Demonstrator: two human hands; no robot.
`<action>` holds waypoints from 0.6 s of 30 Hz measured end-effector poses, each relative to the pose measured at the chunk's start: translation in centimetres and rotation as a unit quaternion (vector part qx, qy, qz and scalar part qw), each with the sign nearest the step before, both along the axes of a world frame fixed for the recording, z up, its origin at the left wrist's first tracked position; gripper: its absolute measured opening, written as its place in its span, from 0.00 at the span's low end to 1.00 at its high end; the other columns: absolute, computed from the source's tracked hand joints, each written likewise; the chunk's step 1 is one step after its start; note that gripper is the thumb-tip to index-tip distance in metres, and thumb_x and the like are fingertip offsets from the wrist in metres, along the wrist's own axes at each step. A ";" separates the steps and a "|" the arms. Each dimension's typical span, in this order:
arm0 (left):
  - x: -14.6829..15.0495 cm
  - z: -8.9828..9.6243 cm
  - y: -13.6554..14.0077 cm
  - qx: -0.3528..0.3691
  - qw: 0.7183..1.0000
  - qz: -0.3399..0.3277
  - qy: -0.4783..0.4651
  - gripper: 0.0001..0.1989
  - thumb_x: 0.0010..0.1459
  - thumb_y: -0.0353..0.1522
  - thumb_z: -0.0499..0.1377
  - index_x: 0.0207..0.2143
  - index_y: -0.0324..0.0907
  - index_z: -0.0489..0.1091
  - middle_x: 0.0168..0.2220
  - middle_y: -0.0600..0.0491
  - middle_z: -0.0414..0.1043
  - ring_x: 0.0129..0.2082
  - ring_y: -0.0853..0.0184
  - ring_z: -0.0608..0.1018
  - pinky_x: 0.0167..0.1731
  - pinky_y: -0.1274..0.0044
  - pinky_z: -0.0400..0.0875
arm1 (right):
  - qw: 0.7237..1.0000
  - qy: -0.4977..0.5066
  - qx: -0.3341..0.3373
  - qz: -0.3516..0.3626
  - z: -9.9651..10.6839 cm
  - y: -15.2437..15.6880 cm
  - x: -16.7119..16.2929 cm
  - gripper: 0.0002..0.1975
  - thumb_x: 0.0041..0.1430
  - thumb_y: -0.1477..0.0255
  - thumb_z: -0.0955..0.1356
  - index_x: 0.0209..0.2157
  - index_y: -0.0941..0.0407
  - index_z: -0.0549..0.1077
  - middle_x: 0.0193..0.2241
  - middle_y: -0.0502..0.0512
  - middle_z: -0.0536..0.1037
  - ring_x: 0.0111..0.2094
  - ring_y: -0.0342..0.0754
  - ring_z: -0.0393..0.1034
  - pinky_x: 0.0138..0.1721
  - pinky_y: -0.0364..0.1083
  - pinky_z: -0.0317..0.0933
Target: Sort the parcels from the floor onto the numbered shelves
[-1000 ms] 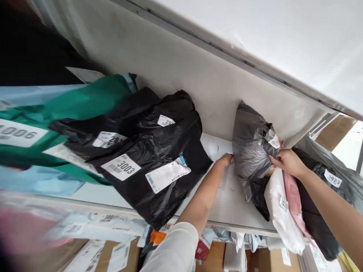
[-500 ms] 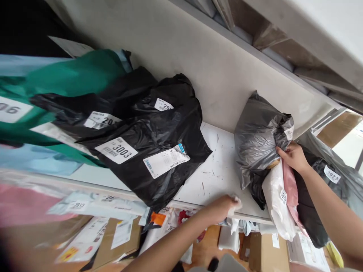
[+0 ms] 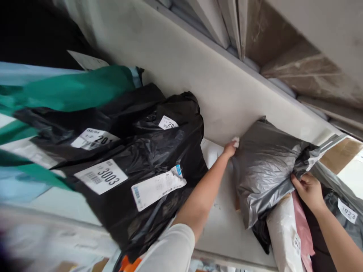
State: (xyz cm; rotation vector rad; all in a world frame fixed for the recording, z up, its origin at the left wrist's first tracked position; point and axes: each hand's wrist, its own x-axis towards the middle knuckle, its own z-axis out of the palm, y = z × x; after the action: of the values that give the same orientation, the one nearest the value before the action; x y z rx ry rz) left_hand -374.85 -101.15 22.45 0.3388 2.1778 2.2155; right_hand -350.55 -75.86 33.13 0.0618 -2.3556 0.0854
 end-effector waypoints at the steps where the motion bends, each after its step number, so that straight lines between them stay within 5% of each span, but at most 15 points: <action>1: 0.5 0.6 0.8 0.000 1.000 -0.017 0.014 0.18 0.66 0.26 0.61 0.57 0.39 0.75 0.61 0.40 0.75 0.63 0.54 0.75 0.65 0.57 0.67 | 1.000 -0.001 -0.012 0.007 -0.1 -0.2 0.2 0.33 0.55 0.40 0.67 0.14 0.53 0.67 0.15 0.55 0.70 0.19 0.48 0.65 0.20 0.47 0.56; 4: 4.9 0.7 2.3 0.009 0.996 -0.071 0.060 0.27 0.59 0.16 0.54 0.57 0.38 0.77 0.60 0.41 0.74 0.65 0.56 0.74 0.67 0.65 0.67 | 0.999 0.004 -0.047 0.015 0.1 -0.7 0.9 0.32 0.54 0.40 0.68 0.14 0.53 0.67 0.15 0.53 0.70 0.19 0.48 0.64 0.20 0.46 0.56; 9: 13.5 -1.3 0.4 0.039 0.979 -0.133 0.151 0.31 0.57 0.17 0.51 0.58 0.45 0.76 0.61 0.53 0.74 0.64 0.63 0.74 0.70 0.69 0.61 | 0.997 0.023 -0.072 0.025 0.8 -1.2 2.1 0.35 0.53 0.39 0.69 0.11 0.52 0.59 0.12 0.50 0.62 0.16 0.44 0.55 0.19 0.45 0.51; 12: 12.5 0.2 -1.1 0.045 0.973 -0.139 0.179 0.31 0.54 0.15 0.52 0.54 0.45 0.80 0.57 0.53 0.77 0.62 0.61 0.76 0.69 0.67 0.63 | 0.997 0.041 -0.062 0.037 0.4 -1.6 2.3 0.36 0.55 0.40 0.68 0.12 0.52 0.57 0.13 0.49 0.59 0.16 0.43 0.53 0.19 0.45 0.49; 16: 7.9 4.7 -0.8 0.034 0.986 -0.083 0.142 0.31 0.54 0.13 0.49 0.53 0.39 0.79 0.59 0.48 0.75 0.64 0.55 0.73 0.69 0.59 0.62 | 0.996 0.071 -0.035 0.031 -0.4 -1.9 2.0 0.34 0.59 0.43 0.66 0.13 0.51 0.54 0.13 0.49 0.58 0.17 0.43 0.53 0.21 0.46 0.48; 18: 8.8 5.6 0.0 0.031 0.983 -0.104 0.146 0.30 0.55 0.13 0.49 0.52 0.38 0.80 0.58 0.47 0.76 0.63 0.54 0.74 0.69 0.59 0.63 | 0.995 0.091 -0.021 0.022 -0.8 -1.8 1.7 0.32 0.60 0.46 0.66 0.13 0.50 0.53 0.13 0.48 0.57 0.17 0.43 0.53 0.21 0.46 0.47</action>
State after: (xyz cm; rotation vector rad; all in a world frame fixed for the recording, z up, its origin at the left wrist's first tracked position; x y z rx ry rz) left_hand -366.02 -101.15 28.09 0.9019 2.0827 2.2392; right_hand -348.87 -77.69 32.31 0.0975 -2.1694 0.1446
